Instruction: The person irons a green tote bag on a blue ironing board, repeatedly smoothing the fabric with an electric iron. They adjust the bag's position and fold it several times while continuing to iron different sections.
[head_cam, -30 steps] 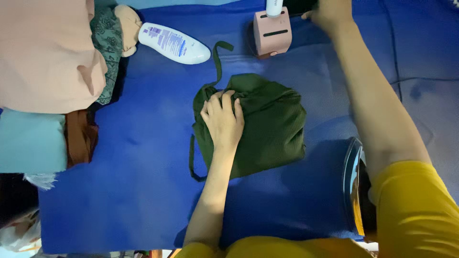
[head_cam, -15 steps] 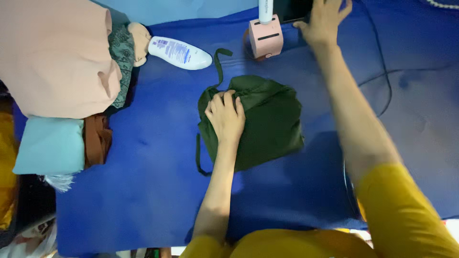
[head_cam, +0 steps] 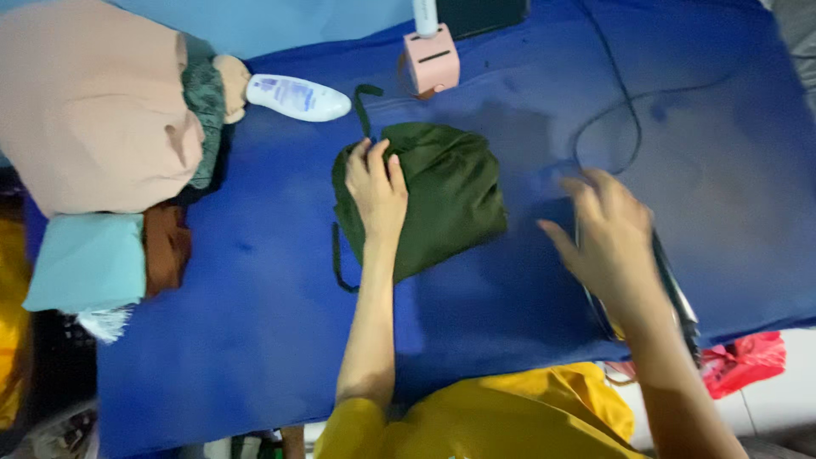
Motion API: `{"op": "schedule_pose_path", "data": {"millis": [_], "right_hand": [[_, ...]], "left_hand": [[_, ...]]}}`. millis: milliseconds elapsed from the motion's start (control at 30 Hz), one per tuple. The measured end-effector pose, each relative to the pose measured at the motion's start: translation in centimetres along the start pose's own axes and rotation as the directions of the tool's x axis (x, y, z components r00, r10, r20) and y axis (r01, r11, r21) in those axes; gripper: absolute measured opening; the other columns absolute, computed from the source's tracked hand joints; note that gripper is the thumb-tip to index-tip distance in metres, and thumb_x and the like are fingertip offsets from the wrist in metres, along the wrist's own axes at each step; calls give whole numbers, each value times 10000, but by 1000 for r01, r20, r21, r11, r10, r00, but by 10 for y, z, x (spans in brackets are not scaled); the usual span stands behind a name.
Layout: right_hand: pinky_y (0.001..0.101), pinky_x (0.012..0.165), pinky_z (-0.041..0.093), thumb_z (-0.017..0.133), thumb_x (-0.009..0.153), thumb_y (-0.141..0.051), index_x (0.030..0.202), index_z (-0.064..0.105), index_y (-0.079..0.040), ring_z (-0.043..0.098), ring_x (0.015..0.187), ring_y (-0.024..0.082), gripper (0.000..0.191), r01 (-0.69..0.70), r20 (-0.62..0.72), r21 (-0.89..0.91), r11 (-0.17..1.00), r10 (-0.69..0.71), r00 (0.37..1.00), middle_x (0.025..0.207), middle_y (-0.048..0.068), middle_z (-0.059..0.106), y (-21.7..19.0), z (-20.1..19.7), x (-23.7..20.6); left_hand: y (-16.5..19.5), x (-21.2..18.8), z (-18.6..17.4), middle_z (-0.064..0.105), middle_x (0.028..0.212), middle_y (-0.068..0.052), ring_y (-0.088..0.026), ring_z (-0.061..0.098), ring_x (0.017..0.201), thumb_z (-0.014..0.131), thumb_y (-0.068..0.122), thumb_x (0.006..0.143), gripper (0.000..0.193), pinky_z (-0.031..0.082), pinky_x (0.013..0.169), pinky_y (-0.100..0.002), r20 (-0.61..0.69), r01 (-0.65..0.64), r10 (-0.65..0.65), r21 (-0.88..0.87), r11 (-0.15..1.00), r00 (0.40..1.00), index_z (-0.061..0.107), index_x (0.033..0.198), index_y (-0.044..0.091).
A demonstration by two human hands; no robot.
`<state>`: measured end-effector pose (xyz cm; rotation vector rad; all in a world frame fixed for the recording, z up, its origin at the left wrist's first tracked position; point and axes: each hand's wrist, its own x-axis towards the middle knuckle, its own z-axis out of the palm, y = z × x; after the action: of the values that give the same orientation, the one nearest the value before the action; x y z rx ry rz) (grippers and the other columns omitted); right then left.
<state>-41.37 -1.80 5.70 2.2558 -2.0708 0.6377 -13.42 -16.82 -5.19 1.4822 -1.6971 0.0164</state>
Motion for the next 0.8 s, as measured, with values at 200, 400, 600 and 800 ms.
{"op": "schedule_pose_path", "data": {"millis": [200,400,600,800], "right_hand": [[515,818,535,702,924,-542,1341,604,-57,685,979,420,647,-385,154,-382,840,469,870,1091,206,685,57,-23,-74],[485,756,528,736,911,-430,1133,668,3,694,847,433,491,-593,184,72,802,574,798,860,252,702,77,0,-85],[410,707,524,775,866,-361,1142,653,-13,688,761,370,461,-561,205,362,744,524,827,834,216,696,26,-35,-53],[469,707,559,785,922,-325,1223,585,-38,705,853,434,462,-269,129,323,907,240,962,928,261,710,-55,-23,12]], "left_hand": [[52,-19,17,536,1486,-158,-369,505,1388,624,244,1014,342,356,1195,-574,185,-259,283,-145,955,941,623,1332,118],[60,-25,29,506,1500,-190,-410,488,1375,619,266,1022,397,339,1143,-590,300,-254,309,-208,945,902,608,1376,87],[-9,2,-10,592,1456,-107,-342,540,1395,591,218,1063,263,408,1205,-525,259,-45,112,-250,967,959,645,1302,122],[-62,-5,0,547,1488,-128,-401,429,1411,519,317,1078,366,251,1163,-650,236,-59,23,146,988,971,650,1377,151]]}}
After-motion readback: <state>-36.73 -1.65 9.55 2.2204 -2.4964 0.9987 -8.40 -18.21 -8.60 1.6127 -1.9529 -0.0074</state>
